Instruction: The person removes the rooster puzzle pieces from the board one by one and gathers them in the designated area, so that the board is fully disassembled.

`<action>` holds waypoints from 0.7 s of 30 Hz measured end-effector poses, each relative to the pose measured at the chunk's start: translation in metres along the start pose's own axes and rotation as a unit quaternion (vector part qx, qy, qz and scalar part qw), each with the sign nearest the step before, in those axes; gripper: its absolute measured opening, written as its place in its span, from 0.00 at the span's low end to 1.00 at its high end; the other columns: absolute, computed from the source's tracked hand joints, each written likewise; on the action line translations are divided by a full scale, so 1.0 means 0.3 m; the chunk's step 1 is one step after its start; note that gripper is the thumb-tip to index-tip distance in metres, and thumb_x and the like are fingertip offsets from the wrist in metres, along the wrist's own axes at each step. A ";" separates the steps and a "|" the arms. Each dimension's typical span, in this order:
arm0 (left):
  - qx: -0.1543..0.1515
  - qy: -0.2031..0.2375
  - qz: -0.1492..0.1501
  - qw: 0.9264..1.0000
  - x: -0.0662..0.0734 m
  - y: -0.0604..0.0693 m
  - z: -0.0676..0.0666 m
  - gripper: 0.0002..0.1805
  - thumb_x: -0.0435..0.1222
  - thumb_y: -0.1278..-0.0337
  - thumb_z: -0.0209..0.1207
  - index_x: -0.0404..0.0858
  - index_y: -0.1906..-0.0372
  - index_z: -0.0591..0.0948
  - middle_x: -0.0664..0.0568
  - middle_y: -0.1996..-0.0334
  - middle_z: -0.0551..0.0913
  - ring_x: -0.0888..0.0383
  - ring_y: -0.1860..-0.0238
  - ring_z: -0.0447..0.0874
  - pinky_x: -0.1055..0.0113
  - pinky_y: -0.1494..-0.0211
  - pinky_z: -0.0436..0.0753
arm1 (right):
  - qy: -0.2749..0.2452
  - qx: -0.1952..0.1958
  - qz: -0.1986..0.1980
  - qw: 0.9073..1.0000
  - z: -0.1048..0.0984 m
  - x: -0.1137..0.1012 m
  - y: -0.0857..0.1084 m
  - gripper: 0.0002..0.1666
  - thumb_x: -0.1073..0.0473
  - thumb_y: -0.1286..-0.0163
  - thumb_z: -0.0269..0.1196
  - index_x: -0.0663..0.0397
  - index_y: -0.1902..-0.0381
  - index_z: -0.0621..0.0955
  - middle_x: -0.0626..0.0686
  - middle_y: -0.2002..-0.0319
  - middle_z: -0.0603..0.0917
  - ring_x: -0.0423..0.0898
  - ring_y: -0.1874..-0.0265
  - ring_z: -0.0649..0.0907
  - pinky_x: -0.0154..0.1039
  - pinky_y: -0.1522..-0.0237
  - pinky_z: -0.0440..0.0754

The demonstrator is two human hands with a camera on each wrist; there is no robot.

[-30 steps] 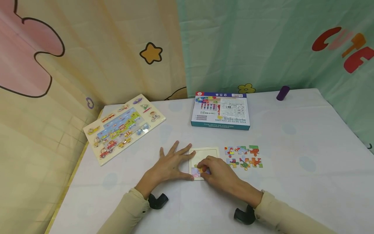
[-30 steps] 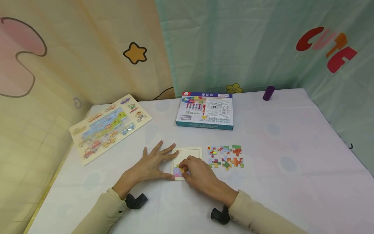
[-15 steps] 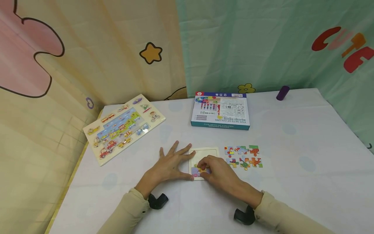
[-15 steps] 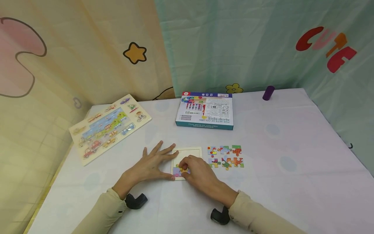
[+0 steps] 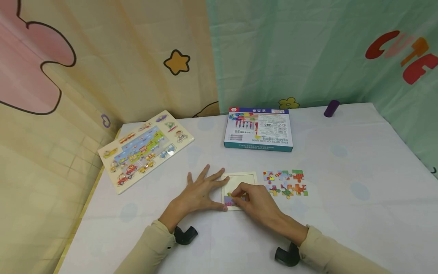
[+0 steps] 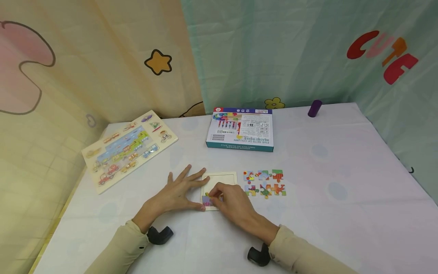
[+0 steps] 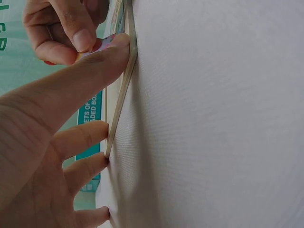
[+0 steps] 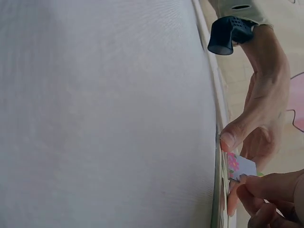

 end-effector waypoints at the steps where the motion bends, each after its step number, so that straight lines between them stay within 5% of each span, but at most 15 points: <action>1: -0.001 0.001 0.000 1.000 0.000 0.001 0.000 0.49 0.62 0.64 0.73 0.52 0.30 0.72 0.58 0.24 0.57 0.40 0.23 0.38 0.21 0.38 0.38 | -0.009 0.001 0.005 1.000 -0.005 0.000 0.001 0.06 0.63 0.40 0.71 0.46 0.66 0.85 0.40 0.73 0.86 0.32 0.84 0.71 0.30 0.81 0.71; 10: -0.005 -0.001 -0.004 1.000 0.003 0.001 -0.001 0.50 0.61 0.65 0.74 0.52 0.30 0.72 0.57 0.24 0.57 0.39 0.23 0.38 0.21 0.37 0.38 | -0.022 0.011 0.079 0.997 -0.077 0.039 0.040 0.04 0.61 0.40 0.72 0.47 0.65 0.87 0.42 0.84 0.77 0.38 0.86 0.69 0.31 0.83 0.65; 21: -0.012 -0.004 -0.005 1.000 0.002 -0.005 0.004 0.50 0.60 0.64 0.74 0.52 0.30 0.71 0.58 0.24 0.56 0.40 0.23 0.37 0.22 0.37 0.37 | 0.005 0.035 0.128 0.991 -0.180 0.127 0.147 0.06 0.61 0.43 0.73 0.46 0.66 0.88 0.40 0.76 0.82 0.39 0.84 0.71 0.31 0.80 0.68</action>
Point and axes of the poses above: each hand's wrist, its own y-axis away from the middle knuckle, its own z-axis out of the palm, x = y × z, the point moved 4 cm from there along -y, towards the middle knuckle
